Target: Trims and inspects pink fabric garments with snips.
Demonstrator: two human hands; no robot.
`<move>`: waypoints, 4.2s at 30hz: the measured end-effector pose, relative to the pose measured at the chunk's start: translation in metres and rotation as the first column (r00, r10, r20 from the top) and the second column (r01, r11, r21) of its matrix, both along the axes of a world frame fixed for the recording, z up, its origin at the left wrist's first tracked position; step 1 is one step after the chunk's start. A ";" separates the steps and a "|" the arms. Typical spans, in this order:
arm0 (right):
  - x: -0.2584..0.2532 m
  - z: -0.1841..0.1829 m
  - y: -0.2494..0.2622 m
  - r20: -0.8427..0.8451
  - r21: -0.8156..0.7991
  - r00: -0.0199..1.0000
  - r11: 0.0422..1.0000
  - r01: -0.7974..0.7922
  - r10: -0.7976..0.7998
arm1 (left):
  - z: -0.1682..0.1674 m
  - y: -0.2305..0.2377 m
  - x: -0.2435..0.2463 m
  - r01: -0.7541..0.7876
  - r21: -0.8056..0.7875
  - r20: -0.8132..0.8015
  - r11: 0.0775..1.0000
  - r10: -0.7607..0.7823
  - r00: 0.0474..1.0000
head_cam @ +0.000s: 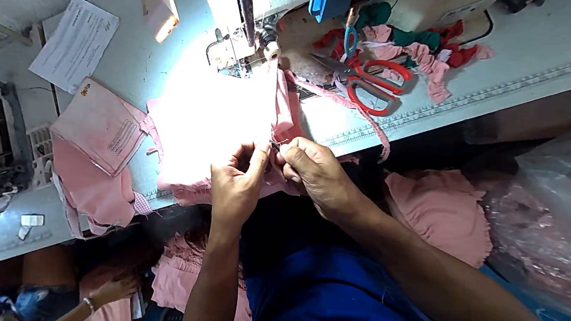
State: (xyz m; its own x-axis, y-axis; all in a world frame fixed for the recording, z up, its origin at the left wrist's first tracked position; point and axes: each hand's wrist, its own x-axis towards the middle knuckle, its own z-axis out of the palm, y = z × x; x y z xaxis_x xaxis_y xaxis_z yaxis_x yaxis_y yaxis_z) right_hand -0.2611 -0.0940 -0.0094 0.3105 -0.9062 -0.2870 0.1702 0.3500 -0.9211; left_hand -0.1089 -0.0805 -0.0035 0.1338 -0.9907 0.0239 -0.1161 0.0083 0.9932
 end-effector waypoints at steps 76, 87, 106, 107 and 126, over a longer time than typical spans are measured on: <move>-0.020 0.018 0.004 0.007 0.099 0.989 0.984 -0.147 0.147 | 0.011 -0.004 0.006 0.037 0.050 0.119 0.998 -0.043 0.992; -0.017 0.019 0.002 0.043 0.139 0.993 0.984 -0.114 0.109 | 0.007 -0.003 0.003 0.052 -0.012 0.095 0.999 -0.051 0.994; -0.017 0.002 -0.003 0.071 0.090 0.993 0.991 -0.100 0.094 | 0.001 -0.002 0.003 0.074 0.009 0.124 0.997 -0.074 0.989; -0.017 0.002 -0.003 0.065 0.082 0.994 0.992 -0.096 0.091 | 0.001 -0.002 0.003 0.073 0.011 0.125 0.997 -0.074 0.989; -0.023 0.002 -0.004 0.116 0.089 0.991 0.993 -0.083 0.072 | 0.005 -0.004 0.007 0.108 -0.006 0.055 0.994 -0.108 0.993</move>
State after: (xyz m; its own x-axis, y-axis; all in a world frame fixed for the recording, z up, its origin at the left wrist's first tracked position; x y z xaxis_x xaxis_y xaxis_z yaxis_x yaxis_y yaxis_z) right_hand -0.2837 -0.0984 -0.0071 0.4141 -0.8488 -0.3288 0.2400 0.4502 -0.8600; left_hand -0.1021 -0.0842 0.0014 0.0241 -0.9990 0.0368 -0.1678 0.0323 0.9853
